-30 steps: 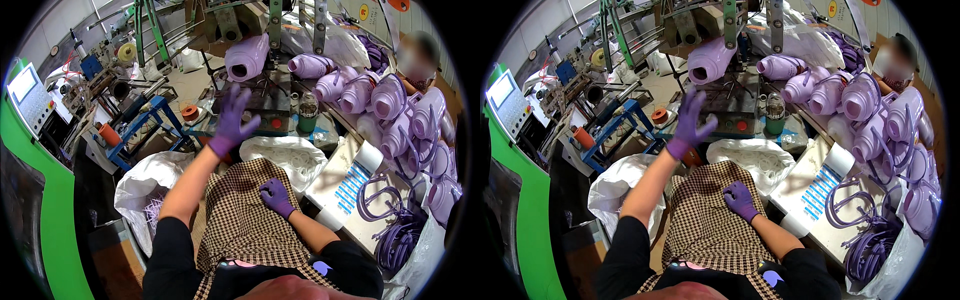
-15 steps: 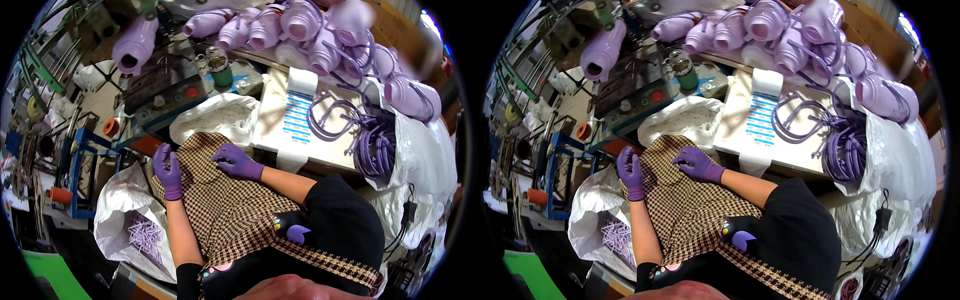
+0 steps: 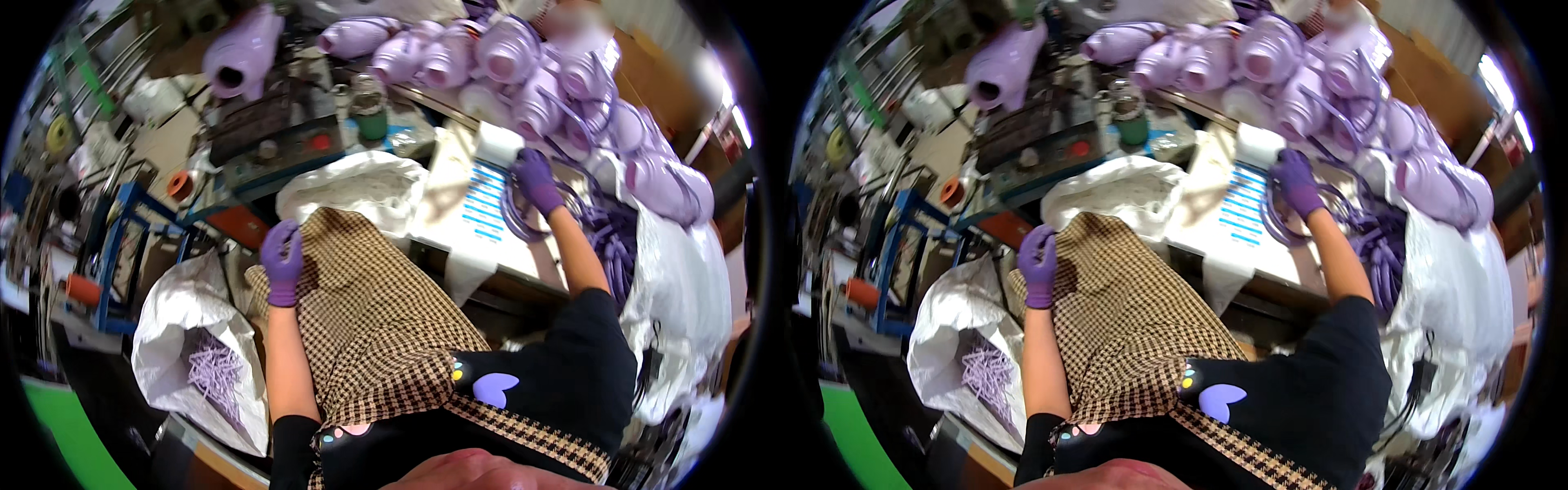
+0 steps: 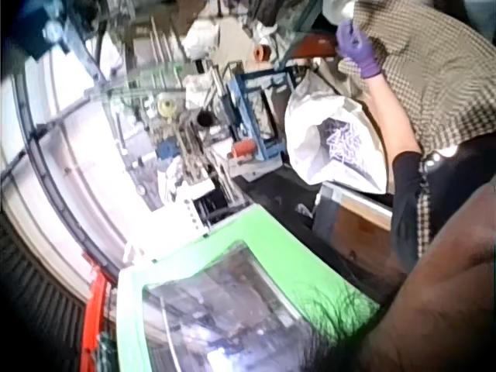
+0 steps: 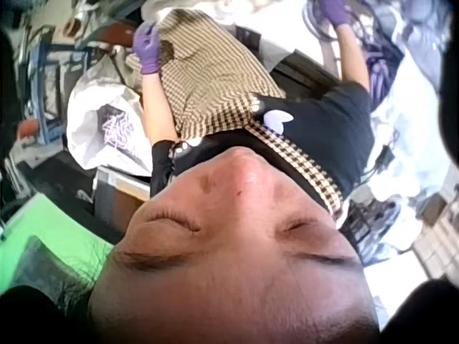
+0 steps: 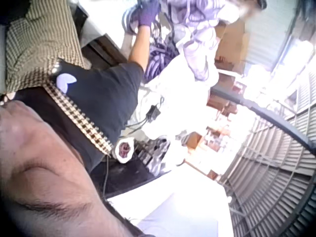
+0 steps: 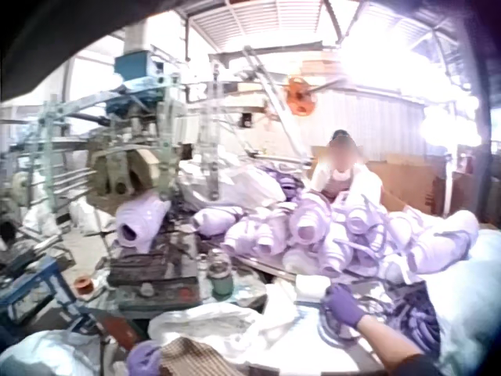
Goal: The person assembles purple water bottles by attaching purple straps to the bottle necks. They pick up a bottle, secure a strap, and place the finished unit on a nearby table. The process is repeated for multiple bottles in a continuous assembly line fashion.
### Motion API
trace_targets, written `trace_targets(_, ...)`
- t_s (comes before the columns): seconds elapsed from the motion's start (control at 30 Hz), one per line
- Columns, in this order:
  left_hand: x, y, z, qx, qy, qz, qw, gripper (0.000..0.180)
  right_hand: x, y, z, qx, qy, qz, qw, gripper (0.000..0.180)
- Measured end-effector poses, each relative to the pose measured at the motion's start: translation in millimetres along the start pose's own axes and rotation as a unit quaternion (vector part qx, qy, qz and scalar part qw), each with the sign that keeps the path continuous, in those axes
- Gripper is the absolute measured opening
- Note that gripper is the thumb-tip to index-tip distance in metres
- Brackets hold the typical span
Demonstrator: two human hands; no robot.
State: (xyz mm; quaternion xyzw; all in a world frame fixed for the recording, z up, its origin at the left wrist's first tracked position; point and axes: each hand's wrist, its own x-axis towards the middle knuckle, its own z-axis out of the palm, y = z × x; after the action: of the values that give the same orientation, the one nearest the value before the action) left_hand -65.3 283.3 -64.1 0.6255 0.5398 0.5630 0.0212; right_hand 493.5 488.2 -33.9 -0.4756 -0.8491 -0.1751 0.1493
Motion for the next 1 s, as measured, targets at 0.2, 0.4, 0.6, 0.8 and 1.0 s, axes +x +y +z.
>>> trace_targets(0.2, 3, 8, 5, -0.013, -0.013, 0.011, 1.000, 0.016, -4, 15, -5, -0.005, 0.086, -0.042, 0.995, 0.019)
trace_targets(0.4, 6, 13, 3, -0.014, -0.009, -0.016, 1.000, 0.018, -40, 62, -73, 0.021, 0.170, 0.129, 0.977, 0.032)
trace_targets(0.6, 82, 12, 7, -0.154, 0.054, -0.085, 0.983, 0.030, -87, 90, -81, 0.380, 0.323, 0.334, 0.800, 0.033)
trace_targets(0.8, 240, 56, 18, -0.100, 0.156, -0.109, 0.977, 0.053, -79, -55, -55, 0.664, 0.365, 0.256, 0.600, 0.026)
trace_targets(1.0, 312, 31, 39, -0.123, 0.164, -0.255, 0.945, 0.074, -54, -195, -25, 0.442, 0.216, 0.081, 0.867, 0.018)
